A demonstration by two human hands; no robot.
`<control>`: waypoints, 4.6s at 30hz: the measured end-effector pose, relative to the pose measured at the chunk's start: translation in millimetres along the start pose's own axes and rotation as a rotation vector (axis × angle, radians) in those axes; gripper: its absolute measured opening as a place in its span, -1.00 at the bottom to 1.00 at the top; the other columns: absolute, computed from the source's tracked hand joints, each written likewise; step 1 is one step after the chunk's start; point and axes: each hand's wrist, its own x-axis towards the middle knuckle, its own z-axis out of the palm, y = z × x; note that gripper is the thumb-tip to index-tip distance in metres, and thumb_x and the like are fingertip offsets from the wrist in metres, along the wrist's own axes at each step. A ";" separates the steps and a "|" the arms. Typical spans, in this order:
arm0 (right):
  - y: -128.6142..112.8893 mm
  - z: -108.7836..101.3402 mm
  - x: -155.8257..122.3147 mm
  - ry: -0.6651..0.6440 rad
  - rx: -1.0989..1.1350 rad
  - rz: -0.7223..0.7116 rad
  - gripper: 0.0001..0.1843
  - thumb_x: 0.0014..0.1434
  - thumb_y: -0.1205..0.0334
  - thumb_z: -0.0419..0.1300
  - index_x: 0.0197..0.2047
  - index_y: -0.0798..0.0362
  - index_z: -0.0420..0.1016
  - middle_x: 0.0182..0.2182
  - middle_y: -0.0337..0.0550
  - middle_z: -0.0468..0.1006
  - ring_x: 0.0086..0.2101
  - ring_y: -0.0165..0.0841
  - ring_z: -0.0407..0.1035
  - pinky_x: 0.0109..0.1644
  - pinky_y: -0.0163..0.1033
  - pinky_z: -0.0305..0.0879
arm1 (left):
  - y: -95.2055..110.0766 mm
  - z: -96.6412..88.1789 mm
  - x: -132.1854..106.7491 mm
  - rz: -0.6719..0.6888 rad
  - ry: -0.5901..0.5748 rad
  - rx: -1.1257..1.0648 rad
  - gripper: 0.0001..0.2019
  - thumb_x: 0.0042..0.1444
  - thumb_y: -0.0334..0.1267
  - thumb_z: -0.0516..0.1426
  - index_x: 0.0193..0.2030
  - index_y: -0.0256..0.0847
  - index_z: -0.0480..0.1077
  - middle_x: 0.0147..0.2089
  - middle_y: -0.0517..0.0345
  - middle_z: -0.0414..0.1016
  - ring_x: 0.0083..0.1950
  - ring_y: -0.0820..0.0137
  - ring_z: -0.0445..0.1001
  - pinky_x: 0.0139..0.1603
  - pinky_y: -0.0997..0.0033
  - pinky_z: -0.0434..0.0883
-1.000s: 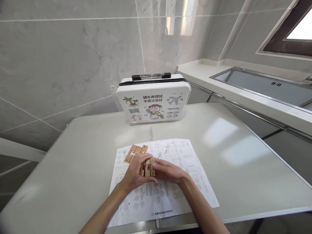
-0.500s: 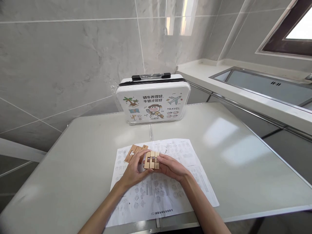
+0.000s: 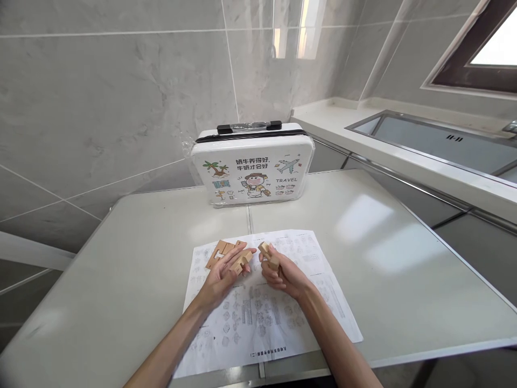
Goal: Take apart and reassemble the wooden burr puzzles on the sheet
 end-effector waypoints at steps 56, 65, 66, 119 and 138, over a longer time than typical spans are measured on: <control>7.0 0.1 -4.4 -0.219 -0.391 0.131 -0.29 0.43 -0.36 -0.02 -0.38 0.11 0.48 -0.79 -0.44 0.20 -0.76 -0.55 -0.07 -0.64 -0.37 -0.10 | -9.6 10.5 -0.4 -0.069 -0.103 0.041 -0.20 0.02 -0.04 0.49 0.39 -0.04 0.36 0.49 -0.17 0.28 0.48 -0.03 0.25 0.45 0.04 0.21; 7.8 1.1 -4.1 -0.125 -0.372 0.130 -0.34 0.38 -0.40 0.04 -0.32 0.07 0.45 -0.78 -0.45 0.21 -0.73 -0.52 -0.07 -0.63 -0.35 -0.09 | 4.3 16.8 -3.0 -0.048 -0.094 0.096 -0.46 0.30 -0.02 0.28 0.36 -0.08 0.37 0.46 -0.16 0.33 0.31 0.06 0.45 0.25 0.15 0.38; 8.5 1.1 -3.5 -0.120 -0.378 0.135 -0.35 0.39 -0.39 0.04 -0.30 0.07 0.45 -0.78 -0.45 0.22 -0.72 -0.51 -0.07 -0.63 -0.34 -0.10 | 3.8 16.7 -2.9 -0.054 -0.070 0.110 -0.49 0.33 -0.01 0.25 0.35 -0.10 0.39 0.44 -0.17 0.35 0.20 0.12 0.52 0.17 0.19 0.43; 6.9 9.2 -1.9 0.051 -0.530 0.033 -0.33 0.39 -0.39 0.03 -0.40 0.05 0.41 -0.69 -0.36 0.29 -0.68 -0.50 0.00 -0.57 -0.30 -0.15 | -16.4 9.9 -4.3 0.069 0.199 0.468 -0.27 -0.12 -0.14 0.55 0.19 -0.07 0.39 0.09 0.01 0.56 0.14 0.09 0.55 0.12 0.16 0.50; 3.1 16.7 -4.0 0.088 -0.590 0.015 -0.31 0.37 -0.41 0.03 -0.45 0.04 0.37 -0.69 -0.33 0.32 -0.67 -0.49 0.04 -0.56 -0.30 -0.11 | -13.5 10.7 -3.9 0.045 0.188 0.480 -0.24 -0.13 -0.12 0.55 0.20 -0.06 0.38 0.04 0.04 0.57 0.09 0.13 0.56 0.13 0.14 0.51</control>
